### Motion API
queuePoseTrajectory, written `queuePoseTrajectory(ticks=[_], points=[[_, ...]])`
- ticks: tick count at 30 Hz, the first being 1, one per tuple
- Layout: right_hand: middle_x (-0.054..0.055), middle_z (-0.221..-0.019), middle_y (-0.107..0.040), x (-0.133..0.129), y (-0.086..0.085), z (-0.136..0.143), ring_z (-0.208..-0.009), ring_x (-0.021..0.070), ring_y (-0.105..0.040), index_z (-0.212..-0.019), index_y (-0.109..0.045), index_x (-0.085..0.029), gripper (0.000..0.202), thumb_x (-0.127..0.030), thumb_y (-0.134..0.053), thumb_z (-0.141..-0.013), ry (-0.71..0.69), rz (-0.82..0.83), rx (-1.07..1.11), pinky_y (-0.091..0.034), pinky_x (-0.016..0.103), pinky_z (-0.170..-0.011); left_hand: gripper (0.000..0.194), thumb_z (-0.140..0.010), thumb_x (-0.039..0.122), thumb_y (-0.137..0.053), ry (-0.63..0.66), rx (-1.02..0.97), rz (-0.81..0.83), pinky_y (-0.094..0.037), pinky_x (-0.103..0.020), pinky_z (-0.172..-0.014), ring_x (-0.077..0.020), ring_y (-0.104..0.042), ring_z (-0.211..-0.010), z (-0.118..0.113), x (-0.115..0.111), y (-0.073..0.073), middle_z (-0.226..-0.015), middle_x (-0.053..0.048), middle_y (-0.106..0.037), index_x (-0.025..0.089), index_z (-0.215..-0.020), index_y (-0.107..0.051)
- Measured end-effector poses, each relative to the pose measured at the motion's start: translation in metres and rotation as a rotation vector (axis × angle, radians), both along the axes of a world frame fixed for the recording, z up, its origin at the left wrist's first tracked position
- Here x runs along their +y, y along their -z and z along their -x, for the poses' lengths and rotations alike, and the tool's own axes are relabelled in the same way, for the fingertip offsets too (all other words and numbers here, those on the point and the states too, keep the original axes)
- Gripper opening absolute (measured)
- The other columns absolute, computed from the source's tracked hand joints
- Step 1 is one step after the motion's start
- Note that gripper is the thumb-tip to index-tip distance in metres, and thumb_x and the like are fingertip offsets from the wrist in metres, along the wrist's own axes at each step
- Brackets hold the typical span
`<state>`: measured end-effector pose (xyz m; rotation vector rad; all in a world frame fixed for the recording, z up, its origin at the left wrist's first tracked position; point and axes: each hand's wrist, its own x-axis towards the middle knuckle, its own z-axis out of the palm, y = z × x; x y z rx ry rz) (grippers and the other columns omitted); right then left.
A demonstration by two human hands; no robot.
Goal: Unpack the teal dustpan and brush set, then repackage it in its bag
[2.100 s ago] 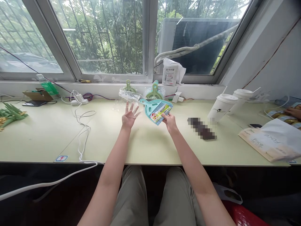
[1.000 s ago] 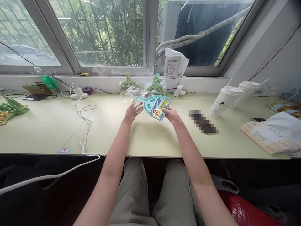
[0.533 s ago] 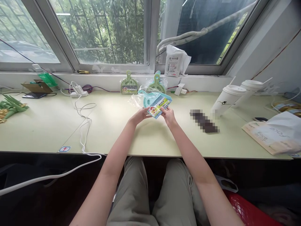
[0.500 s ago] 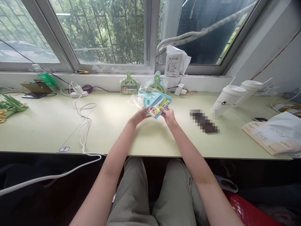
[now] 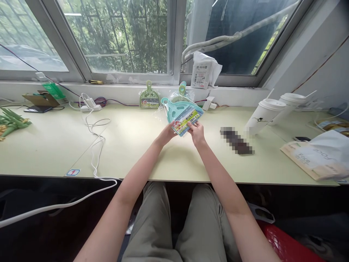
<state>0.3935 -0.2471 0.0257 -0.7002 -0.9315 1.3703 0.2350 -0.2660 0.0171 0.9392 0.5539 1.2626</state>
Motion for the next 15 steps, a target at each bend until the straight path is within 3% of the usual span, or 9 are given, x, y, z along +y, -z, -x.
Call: queuePoseTrajectory(ticks=[2,4,9,11,15], points=[[0.005,-0.094,-0.073,0.000,0.000,0.000,-0.097,0.0211,-0.070,-0.094,-0.062,-0.018,0.031,-0.024,-0.080,-0.070,0.002,0.002,0.000,-0.060,0.037,-0.088,0.034,-0.090,0.039,-0.059,-0.121,-0.032,-0.006,-0.048,-0.041,-0.101,-0.0255,-0.061,-0.117,0.002,0.003,0.000,-0.116,-0.007,-0.070,0.020,-0.118,-0.064],[0.004,-0.094,-0.073,0.000,0.000,0.001,-0.098,0.0210,-0.070,-0.094,-0.062,-0.018,0.031,-0.024,-0.080,-0.070,0.008,-0.004,-0.008,-0.060,0.036,-0.088,0.032,-0.089,0.035,-0.061,-0.131,-0.011,0.011,-0.048,-0.040,-0.101,-0.0245,-0.062,-0.116,0.002,0.002,-0.001,-0.114,-0.006,-0.070,0.020,-0.117,-0.065],[0.005,-0.096,-0.072,-0.002,-0.002,0.001,-0.099,0.0208,-0.070,-0.094,-0.060,-0.019,0.028,-0.025,-0.077,-0.072,0.074,-0.030,0.006,-0.060,0.036,-0.086,0.032,-0.090,0.030,-0.060,0.082,0.043,0.052,-0.048,-0.043,-0.103,-0.0252,-0.056,-0.123,-0.011,-0.008,-0.004,-0.128,-0.008,-0.064,0.021,-0.120,-0.064],[0.005,-0.097,-0.072,-0.002,-0.003,0.000,-0.098,0.0207,-0.070,-0.095,-0.060,-0.019,0.028,-0.025,-0.076,-0.073,0.092,-0.028,0.009,-0.060,0.035,-0.085,0.033,-0.091,0.032,-0.060,0.107,0.039,0.025,-0.047,-0.046,-0.104,-0.0262,-0.053,-0.126,-0.016,-0.009,-0.004,-0.132,-0.008,-0.062,0.022,-0.122,-0.064],[0.005,-0.097,-0.072,-0.003,-0.002,0.002,-0.096,0.0195,-0.070,-0.096,-0.060,-0.019,0.027,-0.023,-0.074,-0.074,0.085,-0.017,-0.007,-0.060,0.034,-0.085,0.034,-0.085,0.030,-0.067,-0.070,0.052,-0.012,-0.045,-0.043,-0.106,-0.0257,-0.058,-0.120,-0.019,-0.006,-0.003,-0.126,-0.009,-0.065,0.019,-0.117,-0.065]])
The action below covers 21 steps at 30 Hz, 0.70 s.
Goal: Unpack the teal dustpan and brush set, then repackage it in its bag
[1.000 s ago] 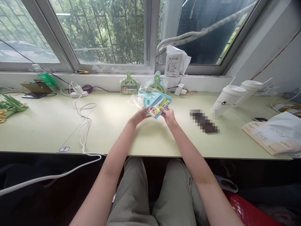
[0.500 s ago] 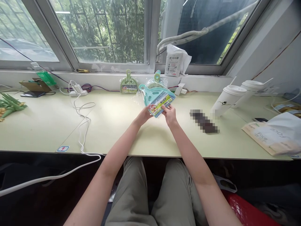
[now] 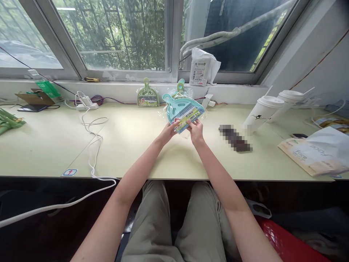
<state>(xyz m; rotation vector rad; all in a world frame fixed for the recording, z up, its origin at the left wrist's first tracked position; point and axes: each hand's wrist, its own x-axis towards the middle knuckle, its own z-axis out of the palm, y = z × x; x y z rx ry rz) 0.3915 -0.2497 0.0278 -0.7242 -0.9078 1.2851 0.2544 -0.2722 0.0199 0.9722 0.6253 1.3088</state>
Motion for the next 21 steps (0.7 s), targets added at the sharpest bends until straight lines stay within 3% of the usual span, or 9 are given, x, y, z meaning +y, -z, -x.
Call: queuePoseTrajectory(ticks=[2,7,14,21], points=[[0.005,-0.096,-0.072,0.000,0.001,0.001,-0.094,0.0192,-0.071,-0.096,-0.060,-0.018,0.025,-0.021,-0.072,-0.074,0.004,0.002,0.016,-0.060,0.034,-0.085,0.035,-0.084,0.028,-0.068,-0.014,0.012,0.009,-0.045,-0.044,-0.105,-0.0253,-0.059,-0.118,0.000,-0.001,0.000,-0.126,-0.009,-0.064,0.019,-0.117,-0.064],[0.005,-0.097,-0.072,0.001,0.000,-0.003,-0.096,0.0195,-0.070,-0.097,-0.059,-0.019,0.024,-0.022,-0.070,-0.076,0.006,0.002,0.026,-0.061,0.033,-0.083,0.036,-0.086,0.031,-0.065,0.133,0.031,0.016,-0.047,-0.049,-0.102,-0.0272,-0.055,-0.124,-0.002,-0.005,-0.003,-0.134,-0.009,-0.059,0.021,-0.121,-0.062],[0.002,-0.088,-0.072,0.009,0.001,-0.006,-0.090,0.0181,-0.071,-0.096,-0.060,-0.019,0.023,-0.017,-0.069,-0.074,-0.048,0.028,0.047,-0.061,0.033,-0.082,0.037,-0.074,0.023,-0.066,-0.138,0.176,0.037,-0.050,-0.043,-0.099,-0.0233,-0.062,-0.112,0.000,0.005,0.002,-0.121,-0.012,-0.066,0.014,-0.109,-0.062],[0.001,-0.079,-0.071,0.014,0.002,-0.012,-0.082,0.0174,-0.071,-0.091,-0.059,-0.019,0.013,-0.019,-0.064,-0.079,-0.046,0.056,0.035,-0.060,0.033,-0.079,0.044,-0.078,0.035,-0.065,-0.054,0.275,-0.059,-0.053,-0.043,-0.090,-0.0206,-0.070,-0.090,0.000,0.004,0.004,-0.115,-0.012,-0.068,0.015,-0.117,-0.058]])
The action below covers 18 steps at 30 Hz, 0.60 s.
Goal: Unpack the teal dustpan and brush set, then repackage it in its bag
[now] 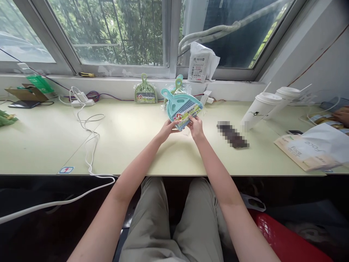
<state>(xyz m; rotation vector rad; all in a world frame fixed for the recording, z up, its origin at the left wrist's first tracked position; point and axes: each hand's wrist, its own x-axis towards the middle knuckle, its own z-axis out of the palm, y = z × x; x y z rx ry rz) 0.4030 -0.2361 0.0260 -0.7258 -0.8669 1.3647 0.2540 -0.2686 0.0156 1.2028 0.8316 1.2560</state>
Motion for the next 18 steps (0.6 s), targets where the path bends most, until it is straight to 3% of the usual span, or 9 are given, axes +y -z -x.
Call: queuePoseTrajectory(ticks=[13,15,18], points=[[0.002,-0.081,-0.072,0.007,0.005,0.003,-0.073,0.0151,-0.071,-0.091,-0.058,-0.018,0.006,-0.019,-0.060,-0.086,-0.010,0.054,-0.051,-0.061,0.031,-0.075,0.043,-0.079,0.027,-0.058,-0.065,0.016,0.013,-0.057,-0.039,-0.081,-0.0196,-0.072,-0.075,-0.002,0.001,0.004,-0.102,-0.010,-0.071,0.014,-0.120,-0.051],[0.004,-0.079,-0.072,0.010,0.004,0.000,-0.070,0.0159,-0.071,-0.091,-0.059,-0.017,0.005,-0.021,-0.058,-0.088,-0.028,0.084,-0.098,-0.062,0.033,-0.072,0.043,-0.078,0.024,-0.058,-0.087,-0.004,0.052,-0.058,-0.037,-0.078,-0.0191,-0.071,-0.072,-0.002,0.003,0.004,-0.095,-0.009,-0.071,0.013,-0.119,-0.051],[0.008,-0.074,-0.071,0.014,0.003,-0.011,-0.067,0.0188,-0.071,-0.088,-0.060,-0.014,0.021,-0.031,-0.048,-0.094,-0.017,0.141,-0.297,-0.062,0.036,-0.068,0.041,-0.076,0.020,-0.055,-0.194,-0.063,0.146,-0.059,-0.034,-0.070,-0.0191,-0.070,-0.070,0.004,0.010,0.003,-0.086,-0.008,-0.071,0.011,-0.116,-0.053]])
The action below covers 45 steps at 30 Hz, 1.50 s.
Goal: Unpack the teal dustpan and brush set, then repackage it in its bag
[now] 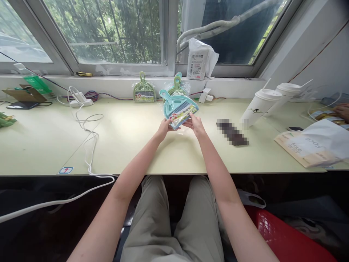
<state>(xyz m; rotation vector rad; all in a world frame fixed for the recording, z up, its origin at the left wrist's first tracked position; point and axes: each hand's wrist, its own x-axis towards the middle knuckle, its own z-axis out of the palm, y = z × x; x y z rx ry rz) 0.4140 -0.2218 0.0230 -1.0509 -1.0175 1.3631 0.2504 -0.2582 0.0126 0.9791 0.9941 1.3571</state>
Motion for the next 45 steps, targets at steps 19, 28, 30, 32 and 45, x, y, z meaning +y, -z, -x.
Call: queuePoseTrajectory(ticks=[19,28,30,32,45], points=[[0.003,-0.103,-0.073,0.014,0.014,-0.026,-0.105,0.0220,-0.063,-0.085,-0.075,-0.026,0.020,-0.039,-0.060,-0.089,0.194,-0.725,-0.653,-0.044,0.040,-0.101,0.040,-0.084,0.016,-0.048,0.083,-0.126,0.226,-0.050,-0.015,-0.045,-0.0123,-0.067,-0.060,0.056,0.006,-0.003,-0.086,-0.008,-0.071,0.008,-0.124,-0.053],[0.008,-0.117,-0.059,0.019,0.018,-0.029,-0.114,0.0201,-0.055,-0.084,-0.071,-0.021,0.009,-0.028,-0.066,-0.082,0.390,-0.584,-0.517,-0.042,0.035,-0.105,0.055,-0.087,0.031,-0.056,0.487,0.125,0.076,-0.059,-0.029,-0.068,-0.0224,-0.073,-0.078,0.047,-0.005,-0.006,-0.104,-0.015,-0.072,0.017,-0.139,-0.043],[0.008,-0.121,-0.059,0.024,0.023,-0.030,-0.114,0.0179,-0.056,-0.098,-0.068,-0.021,0.019,-0.023,-0.067,-0.080,0.348,-0.519,-0.439,-0.044,0.034,-0.103,0.060,-0.087,0.038,-0.060,0.530,0.159,0.050,-0.059,-0.031,-0.069,-0.0241,-0.073,-0.081,0.045,-0.008,-0.008,-0.101,-0.014,-0.073,0.021,-0.141,-0.039],[0.007,-0.114,-0.064,0.029,0.028,-0.031,-0.106,0.0166,-0.060,-0.115,-0.061,-0.021,0.039,-0.020,-0.068,-0.077,0.258,-0.381,-0.334,-0.049,0.035,-0.096,0.061,-0.087,0.045,-0.060,0.547,0.187,0.063,-0.059,-0.032,-0.069,-0.0249,-0.073,-0.082,0.046,-0.009,-0.009,-0.099,-0.014,-0.073,0.023,-0.140,-0.040],[0.001,-0.088,-0.069,0.024,0.024,-0.023,-0.076,0.0116,-0.062,-0.090,-0.062,-0.018,0.016,-0.020,-0.062,-0.074,0.281,-0.155,-0.107,-0.053,0.025,-0.067,0.077,-0.071,0.036,-0.075,0.000,0.436,-0.198,-0.055,-0.027,-0.064,-0.0144,-0.067,-0.068,0.026,-0.005,-0.005,-0.104,-0.009,-0.069,0.022,-0.138,-0.042]])
